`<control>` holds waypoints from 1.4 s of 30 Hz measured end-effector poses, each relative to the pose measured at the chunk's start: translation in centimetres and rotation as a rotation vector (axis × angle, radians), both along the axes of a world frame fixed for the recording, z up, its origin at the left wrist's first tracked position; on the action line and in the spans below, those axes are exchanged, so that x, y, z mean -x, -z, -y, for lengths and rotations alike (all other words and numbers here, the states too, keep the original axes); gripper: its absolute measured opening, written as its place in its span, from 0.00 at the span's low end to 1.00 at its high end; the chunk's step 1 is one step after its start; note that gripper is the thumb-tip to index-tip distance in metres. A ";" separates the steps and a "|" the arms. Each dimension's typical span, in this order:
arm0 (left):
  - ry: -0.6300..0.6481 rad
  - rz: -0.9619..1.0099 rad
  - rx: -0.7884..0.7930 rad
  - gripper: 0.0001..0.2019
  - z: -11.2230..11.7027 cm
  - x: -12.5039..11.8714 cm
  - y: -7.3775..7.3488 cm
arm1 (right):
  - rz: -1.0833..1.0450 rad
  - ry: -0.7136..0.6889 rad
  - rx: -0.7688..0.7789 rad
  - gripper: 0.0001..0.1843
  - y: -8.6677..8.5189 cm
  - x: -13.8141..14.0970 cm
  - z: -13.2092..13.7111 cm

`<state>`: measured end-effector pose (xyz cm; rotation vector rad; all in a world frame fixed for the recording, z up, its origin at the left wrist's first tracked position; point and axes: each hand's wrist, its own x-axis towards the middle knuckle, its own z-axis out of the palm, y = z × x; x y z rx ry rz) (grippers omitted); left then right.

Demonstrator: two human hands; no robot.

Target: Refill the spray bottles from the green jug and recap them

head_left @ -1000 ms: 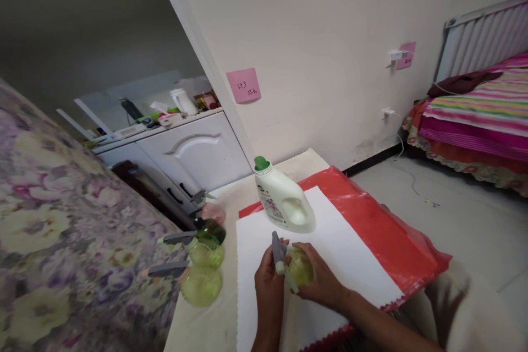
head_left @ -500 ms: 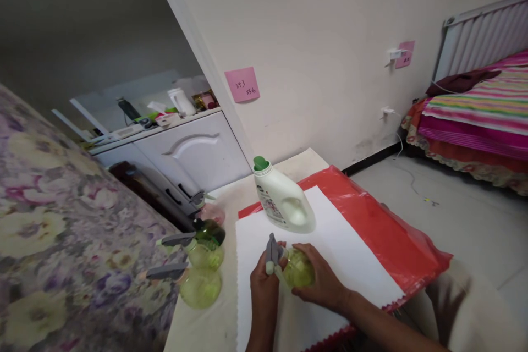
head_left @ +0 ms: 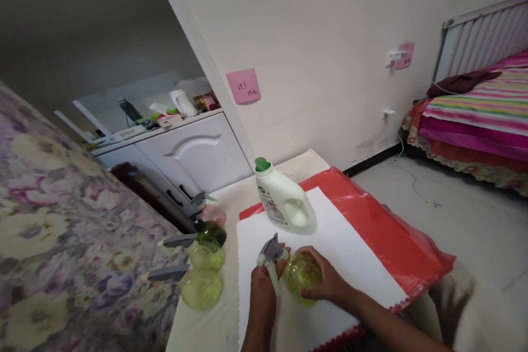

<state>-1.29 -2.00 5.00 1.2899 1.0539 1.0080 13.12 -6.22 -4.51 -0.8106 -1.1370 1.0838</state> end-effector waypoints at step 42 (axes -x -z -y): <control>-0.118 0.067 -0.128 0.17 -0.3 -0.5 1.7 | -0.734 -0.509 0.362 0.29 1.3 -2.1 -1.0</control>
